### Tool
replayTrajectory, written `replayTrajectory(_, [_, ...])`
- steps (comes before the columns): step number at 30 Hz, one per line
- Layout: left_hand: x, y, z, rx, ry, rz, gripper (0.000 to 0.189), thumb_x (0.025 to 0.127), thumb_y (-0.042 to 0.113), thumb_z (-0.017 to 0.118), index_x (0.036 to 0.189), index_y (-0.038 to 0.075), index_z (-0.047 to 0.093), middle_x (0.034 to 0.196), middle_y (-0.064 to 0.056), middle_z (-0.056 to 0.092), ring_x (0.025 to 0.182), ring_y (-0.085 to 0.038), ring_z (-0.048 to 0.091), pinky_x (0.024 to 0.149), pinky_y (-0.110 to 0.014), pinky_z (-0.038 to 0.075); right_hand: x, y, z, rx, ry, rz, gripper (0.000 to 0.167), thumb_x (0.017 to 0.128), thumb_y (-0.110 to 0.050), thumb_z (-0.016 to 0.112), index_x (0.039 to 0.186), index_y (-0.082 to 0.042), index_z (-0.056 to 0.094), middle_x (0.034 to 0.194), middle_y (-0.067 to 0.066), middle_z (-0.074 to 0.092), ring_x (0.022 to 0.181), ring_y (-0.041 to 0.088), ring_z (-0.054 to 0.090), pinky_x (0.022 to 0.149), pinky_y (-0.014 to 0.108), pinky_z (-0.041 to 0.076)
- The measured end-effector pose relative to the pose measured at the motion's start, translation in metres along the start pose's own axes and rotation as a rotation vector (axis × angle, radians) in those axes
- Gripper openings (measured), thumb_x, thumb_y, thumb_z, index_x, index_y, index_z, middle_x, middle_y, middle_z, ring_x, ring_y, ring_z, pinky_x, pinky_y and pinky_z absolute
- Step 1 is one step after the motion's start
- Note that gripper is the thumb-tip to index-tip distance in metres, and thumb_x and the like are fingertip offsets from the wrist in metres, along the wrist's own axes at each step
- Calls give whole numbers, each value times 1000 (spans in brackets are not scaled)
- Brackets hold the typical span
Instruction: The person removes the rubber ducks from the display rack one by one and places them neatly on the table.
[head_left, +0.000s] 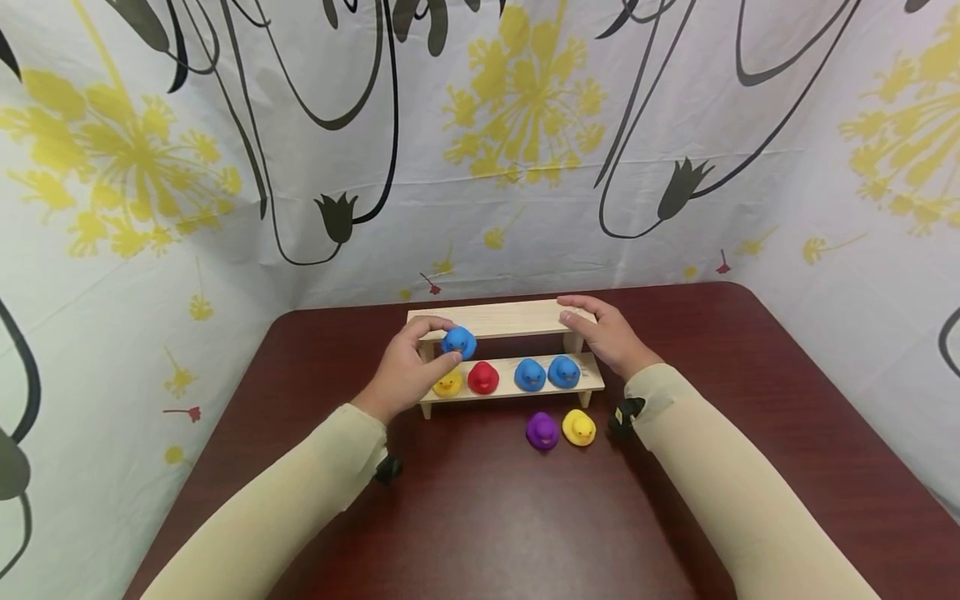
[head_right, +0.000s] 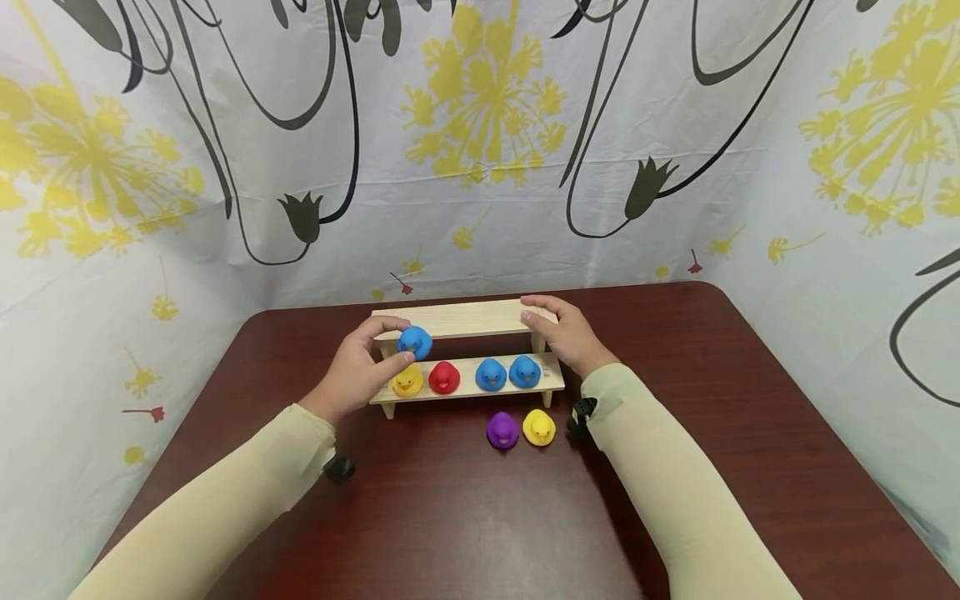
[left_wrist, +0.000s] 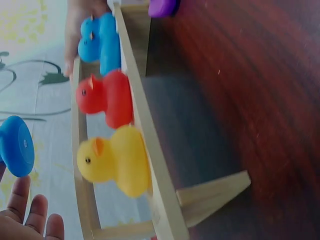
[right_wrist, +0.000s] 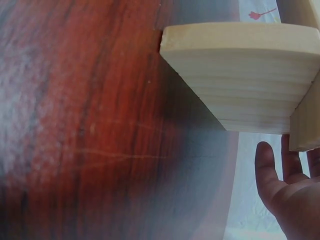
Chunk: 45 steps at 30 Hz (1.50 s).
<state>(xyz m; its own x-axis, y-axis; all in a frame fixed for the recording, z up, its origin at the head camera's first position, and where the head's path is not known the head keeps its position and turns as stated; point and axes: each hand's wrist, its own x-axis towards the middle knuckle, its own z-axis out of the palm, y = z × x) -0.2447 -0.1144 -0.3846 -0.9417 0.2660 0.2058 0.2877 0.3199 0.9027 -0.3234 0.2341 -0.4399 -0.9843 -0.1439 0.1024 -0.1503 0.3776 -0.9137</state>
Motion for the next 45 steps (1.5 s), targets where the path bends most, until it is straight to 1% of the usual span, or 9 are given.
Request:
replayTrajectory(3, [-5,0,6,5,-15,11,38,95,13,78,131,11,65,136,-9,59,121,-34,57,104,-53,53,0,0,-1,4,0,-2,51,105,-41,66,148,-15,59,161,10,47,149,32,42,124,58,31])
replayTrajectory(7, [-13,-1,13,10,-50,37,37,94,12,78,129,10,66,132,-9,61,126,-34,56,110,-59,49,0,1,-1,10,1,-7,51,104,-41,66,148,-14,60,161,10,47,148,32,42,124,58,31])
replayTrajectory(12, [-22,-1,20,28,-75,31,37,93,15,80,128,15,66,131,-4,63,124,-27,56,106,-53,53,-2,-1,-1,20,-7,-12,51,105,-38,65,149,-12,59,161,12,47,148,33,42,124,58,31])
replayTrajectory(15, [-26,-1,24,26,-79,30,36,93,16,80,126,16,67,129,-3,65,123,-26,56,106,-53,53,-3,-3,0,35,-11,-12,50,106,-36,65,149,-12,58,162,12,46,149,33,41,125,58,30])
replayTrajectory(22, [-32,-5,34,45,-99,93,33,91,13,82,120,13,68,125,-2,67,123,-23,59,111,-56,47,-3,-3,0,33,-12,-15,50,106,-35,64,150,-11,57,163,12,45,150,34,40,125,59,29])
replayTrajectory(27, [-37,-10,41,19,-124,121,32,90,11,82,119,12,68,121,-3,66,116,-23,60,104,-56,49,-1,0,1,26,-5,-27,48,106,-36,64,148,-12,59,161,12,47,151,33,40,124,58,30])
replayTrajectory(32, [-41,-15,48,1,-146,148,32,91,12,81,121,10,68,121,-5,66,114,-24,61,101,-52,51,-1,1,1,29,-2,-28,49,106,-37,64,148,-12,60,161,12,48,150,33,41,124,58,31])
replayTrajectory(40, [-45,-20,57,18,-167,46,33,91,12,81,121,14,67,121,-1,64,116,-22,59,105,-48,51,-4,-4,0,43,-19,-14,48,107,-32,63,150,-10,57,163,14,45,152,35,37,125,59,28])
replayTrajectory(45, [-46,-23,62,29,-181,30,32,91,14,81,120,14,67,119,-1,65,114,-22,58,104,-46,50,-4,-4,0,46,-16,-17,48,107,-32,63,150,-11,58,162,13,46,152,34,38,125,59,29])
